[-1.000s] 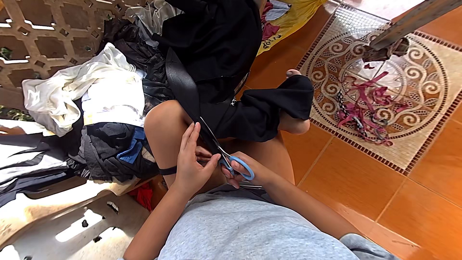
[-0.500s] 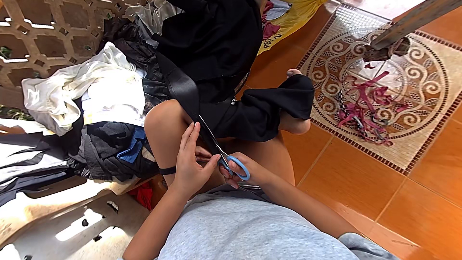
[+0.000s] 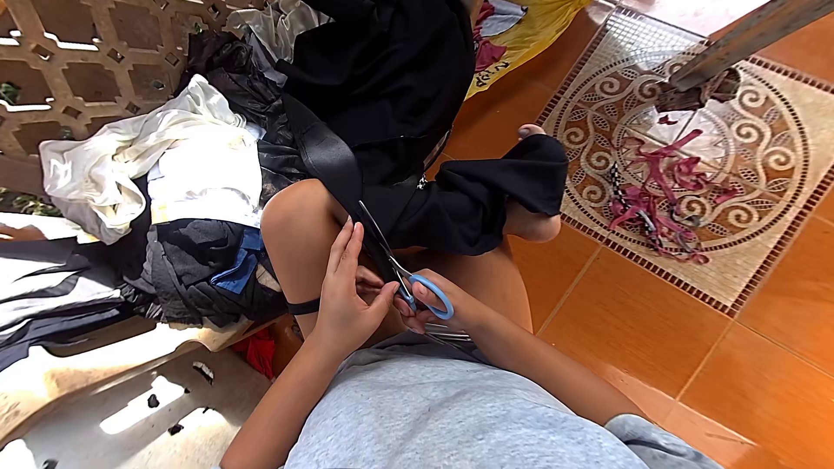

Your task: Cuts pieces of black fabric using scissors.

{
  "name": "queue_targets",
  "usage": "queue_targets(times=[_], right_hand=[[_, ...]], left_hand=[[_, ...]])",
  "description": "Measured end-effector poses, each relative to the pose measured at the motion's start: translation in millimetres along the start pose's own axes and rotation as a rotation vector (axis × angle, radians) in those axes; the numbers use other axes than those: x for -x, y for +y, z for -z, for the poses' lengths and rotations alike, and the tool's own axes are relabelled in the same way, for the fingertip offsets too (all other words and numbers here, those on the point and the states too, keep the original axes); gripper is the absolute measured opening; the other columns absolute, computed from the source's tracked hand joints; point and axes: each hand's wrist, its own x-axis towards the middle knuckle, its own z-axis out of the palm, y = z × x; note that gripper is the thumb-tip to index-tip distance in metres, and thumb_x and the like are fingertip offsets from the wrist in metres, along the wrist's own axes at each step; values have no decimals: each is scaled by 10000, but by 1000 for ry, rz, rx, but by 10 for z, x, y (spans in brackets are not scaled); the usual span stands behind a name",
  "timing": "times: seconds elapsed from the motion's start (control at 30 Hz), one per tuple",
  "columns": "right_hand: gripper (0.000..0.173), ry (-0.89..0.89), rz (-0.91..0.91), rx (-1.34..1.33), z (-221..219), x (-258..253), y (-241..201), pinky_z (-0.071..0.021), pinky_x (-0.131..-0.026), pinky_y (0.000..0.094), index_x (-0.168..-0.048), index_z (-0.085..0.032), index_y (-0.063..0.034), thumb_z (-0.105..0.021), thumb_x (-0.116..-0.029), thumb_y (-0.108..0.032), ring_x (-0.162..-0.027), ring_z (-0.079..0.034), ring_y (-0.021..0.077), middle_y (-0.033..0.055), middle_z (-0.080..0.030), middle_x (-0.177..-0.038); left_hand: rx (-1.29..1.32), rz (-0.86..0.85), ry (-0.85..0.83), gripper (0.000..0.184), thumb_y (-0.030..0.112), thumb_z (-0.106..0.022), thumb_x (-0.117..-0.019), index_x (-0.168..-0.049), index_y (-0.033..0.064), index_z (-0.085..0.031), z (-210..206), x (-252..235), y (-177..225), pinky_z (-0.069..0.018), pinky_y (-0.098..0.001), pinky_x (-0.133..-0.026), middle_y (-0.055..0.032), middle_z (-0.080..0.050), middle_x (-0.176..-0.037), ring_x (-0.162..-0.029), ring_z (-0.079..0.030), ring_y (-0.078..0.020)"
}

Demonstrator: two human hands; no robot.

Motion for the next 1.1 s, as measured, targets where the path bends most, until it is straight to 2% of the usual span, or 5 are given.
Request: queue_targets(times=[0.3,0.77,1.1], right_hand=[[438,45,-31,26,-28,3,-44,-451,-510,104,-760,-597,-217,-633,-924,-622,-563,-556,-61,-151,-593,-693],[476,-1,-13,-34,-17,-32,-32,-463,-518,107,-794,-615,-204,-582,-935,-658,-563,-575,-52,-140,-607,-685],[435,46,-41,-45,-71,-30,-30,-463,-511,109,-783,-613,-216,-616,-931,-625,-556,-569,-51,-144,-611,-694]], left_hand=[[-23,5,-11,878,16,-772,-826,-1536,-133,-277,15,-4,10,-559,-136,-700,-296,-264,-1588,-767,-629,48],[21,27,-40,873,12,-774,-824,-1531,-139,-284,15,35,5,-568,-145,-702,-293,-258,-1598,-758,-639,42],[28,18,-38,876,16,-778,-826,-1522,-159,-275,33,56,-5,-569,-147,-710,-301,-274,-1586,-773,-643,38]])
